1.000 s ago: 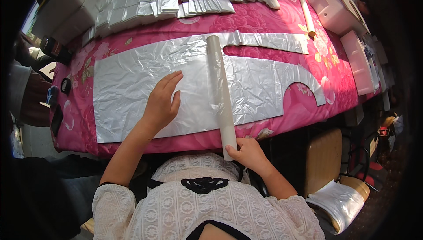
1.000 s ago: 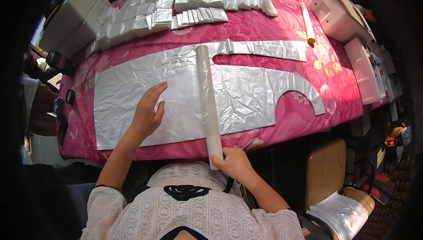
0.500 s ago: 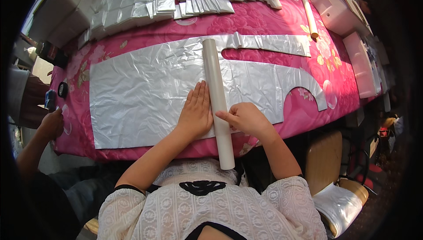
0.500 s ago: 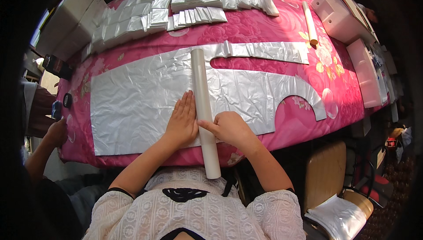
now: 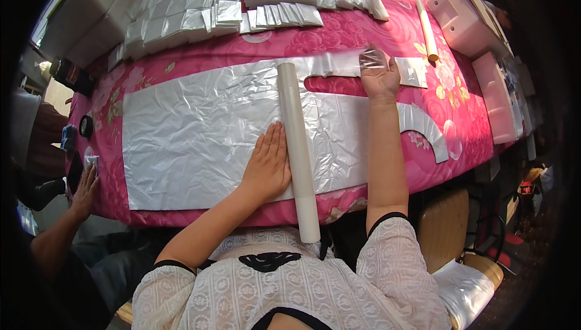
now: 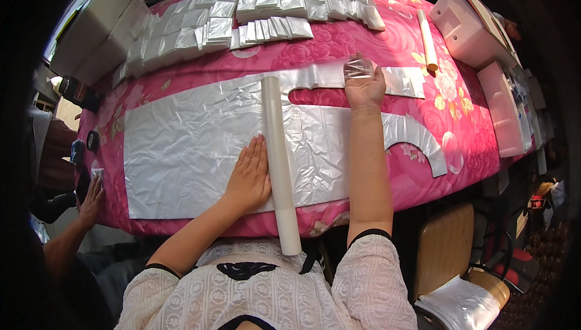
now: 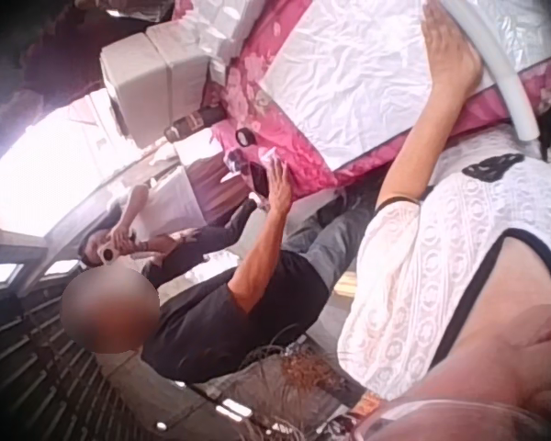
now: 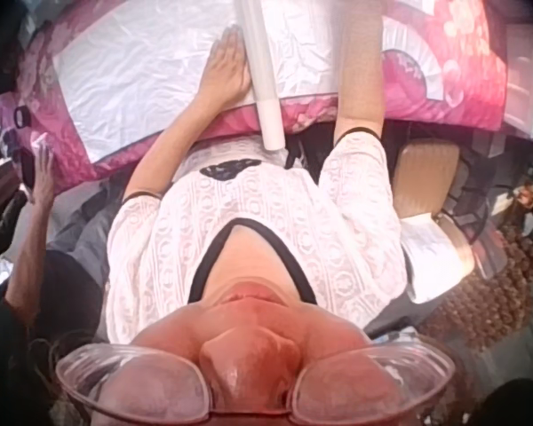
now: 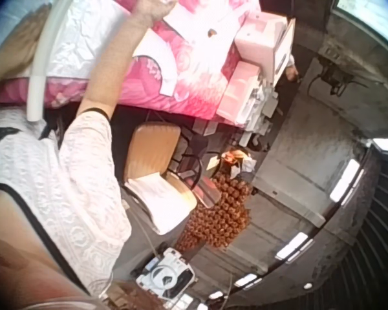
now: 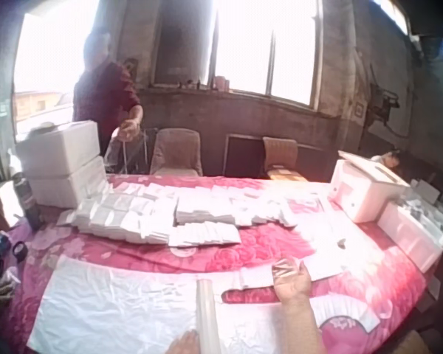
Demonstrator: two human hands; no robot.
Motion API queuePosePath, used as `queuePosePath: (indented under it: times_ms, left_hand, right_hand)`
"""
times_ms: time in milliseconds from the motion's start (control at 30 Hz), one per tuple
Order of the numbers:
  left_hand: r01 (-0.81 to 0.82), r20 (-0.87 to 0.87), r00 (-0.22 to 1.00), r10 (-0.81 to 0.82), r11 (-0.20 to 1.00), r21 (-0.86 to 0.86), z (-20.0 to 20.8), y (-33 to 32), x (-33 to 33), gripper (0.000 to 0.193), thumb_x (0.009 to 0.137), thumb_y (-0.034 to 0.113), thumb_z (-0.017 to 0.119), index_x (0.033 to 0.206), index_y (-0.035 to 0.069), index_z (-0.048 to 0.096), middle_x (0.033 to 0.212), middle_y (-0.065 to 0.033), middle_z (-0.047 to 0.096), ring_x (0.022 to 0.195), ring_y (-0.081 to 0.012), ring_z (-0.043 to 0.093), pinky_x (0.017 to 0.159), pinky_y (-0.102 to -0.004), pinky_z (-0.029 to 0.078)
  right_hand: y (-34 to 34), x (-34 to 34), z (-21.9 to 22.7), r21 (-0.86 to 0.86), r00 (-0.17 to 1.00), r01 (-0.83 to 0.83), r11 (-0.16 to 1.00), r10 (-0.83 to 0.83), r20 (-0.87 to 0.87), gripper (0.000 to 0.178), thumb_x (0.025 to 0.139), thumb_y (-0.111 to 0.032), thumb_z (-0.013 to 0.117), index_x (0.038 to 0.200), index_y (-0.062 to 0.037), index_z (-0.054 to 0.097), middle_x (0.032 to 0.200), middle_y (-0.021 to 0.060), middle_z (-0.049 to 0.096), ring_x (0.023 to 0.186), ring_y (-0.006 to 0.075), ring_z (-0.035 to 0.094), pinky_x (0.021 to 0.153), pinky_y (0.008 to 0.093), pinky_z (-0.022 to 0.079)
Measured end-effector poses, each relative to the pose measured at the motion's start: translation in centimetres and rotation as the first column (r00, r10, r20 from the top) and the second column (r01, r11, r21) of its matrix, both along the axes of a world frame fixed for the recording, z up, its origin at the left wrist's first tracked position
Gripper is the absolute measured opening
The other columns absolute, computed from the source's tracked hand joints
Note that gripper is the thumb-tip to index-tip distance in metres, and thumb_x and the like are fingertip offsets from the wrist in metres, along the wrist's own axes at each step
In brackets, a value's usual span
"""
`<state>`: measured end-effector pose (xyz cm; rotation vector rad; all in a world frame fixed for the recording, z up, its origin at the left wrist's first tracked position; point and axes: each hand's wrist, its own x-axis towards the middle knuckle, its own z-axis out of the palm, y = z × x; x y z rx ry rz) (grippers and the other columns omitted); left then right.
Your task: The person repeatedly unrolls a sheet of clear plastic wrap, places it over a small white rectangular item, folds the wrap around the item, and sets the wrapped unit aside. This process is repeated multiple times on a pink floral tablecloth with many pre-wrapped items already stacked nearby.
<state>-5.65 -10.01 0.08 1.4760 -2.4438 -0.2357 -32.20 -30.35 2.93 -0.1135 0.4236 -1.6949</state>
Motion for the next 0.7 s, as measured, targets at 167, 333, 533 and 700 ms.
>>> queuePosePath:
  times_ms: [167, 333, 533, 700]
  left_hand:
    - [0.018, -0.040, 0.999, -0.019, 1.000, -0.004, -0.1, -0.2, -0.4, 0.062, 0.084, 0.021, 0.035, 0.134, -0.014, 0.021, 0.142, -0.0271, 0.021, 0.136, -0.0343, 0.016, 0.111, -0.0419, 0.010]
    - [-0.001, -0.051, 0.999, 0.001, 1.000, -0.011, -0.5, -0.2, -0.2, 0.062, 0.085, 0.022, 0.036, 0.134, -0.014, 0.022, 0.142, -0.0271, 0.021, 0.136, -0.0345, 0.017, 0.111, -0.0418, 0.011]
    - [-0.032, -0.004, 0.999, 0.032, 0.948, -0.316, -4.6, -0.8, 1.1, 0.068, 0.084, 0.028, 0.041, 0.134, -0.014, 0.022, 0.141, -0.0284, 0.024, 0.134, -0.0370, 0.021, 0.109, -0.0459, 0.014]
    - [0.024, -0.128, 0.991, -0.034, 0.997, -0.076, -2.1, -0.5, -1.4, 0.067, 0.081, 0.022, 0.041, 0.133, -0.015, 0.022, 0.141, -0.0301, 0.022, 0.134, -0.0393, 0.021, 0.109, -0.0483, 0.014]
  right_hand:
    - [0.6, -5.8, 8.6, -0.308, 0.982, 0.019, 0.951, -0.076, -0.173, 0.037, 0.095, -0.029, 0.032, 0.119, -0.0041, 0.042, 0.123, 0.0161, 0.051, 0.111, 0.0322, 0.050, 0.092, 0.0491, 0.041]
    - [6.3, 12.1, 14.5, -0.373, 0.776, -0.240, 0.896, -0.054, -0.629, 0.044, 0.096, -0.025, 0.037, 0.130, 0.0028, 0.035, 0.128, 0.0183, 0.047, 0.120, 0.0259, 0.045, 0.102, 0.0349, 0.035]
    - [14.5, 36.4, 6.1, -0.190, 0.261, -0.697, 0.692, -0.003, -0.965, 0.052, 0.094, -0.029, 0.041, 0.131, 0.0056, 0.035, 0.128, 0.0268, 0.044, 0.123, 0.0364, 0.040, 0.102, 0.0374, 0.029]
    - [17.7, 42.8, 0.1, 0.106, -0.180, -0.818, 0.566, -0.076, -0.981, 0.067, 0.086, -0.038, 0.050, 0.132, 0.0075, 0.032, 0.134, 0.0265, 0.037, 0.128, 0.0418, 0.029, 0.105, 0.0444, 0.023]
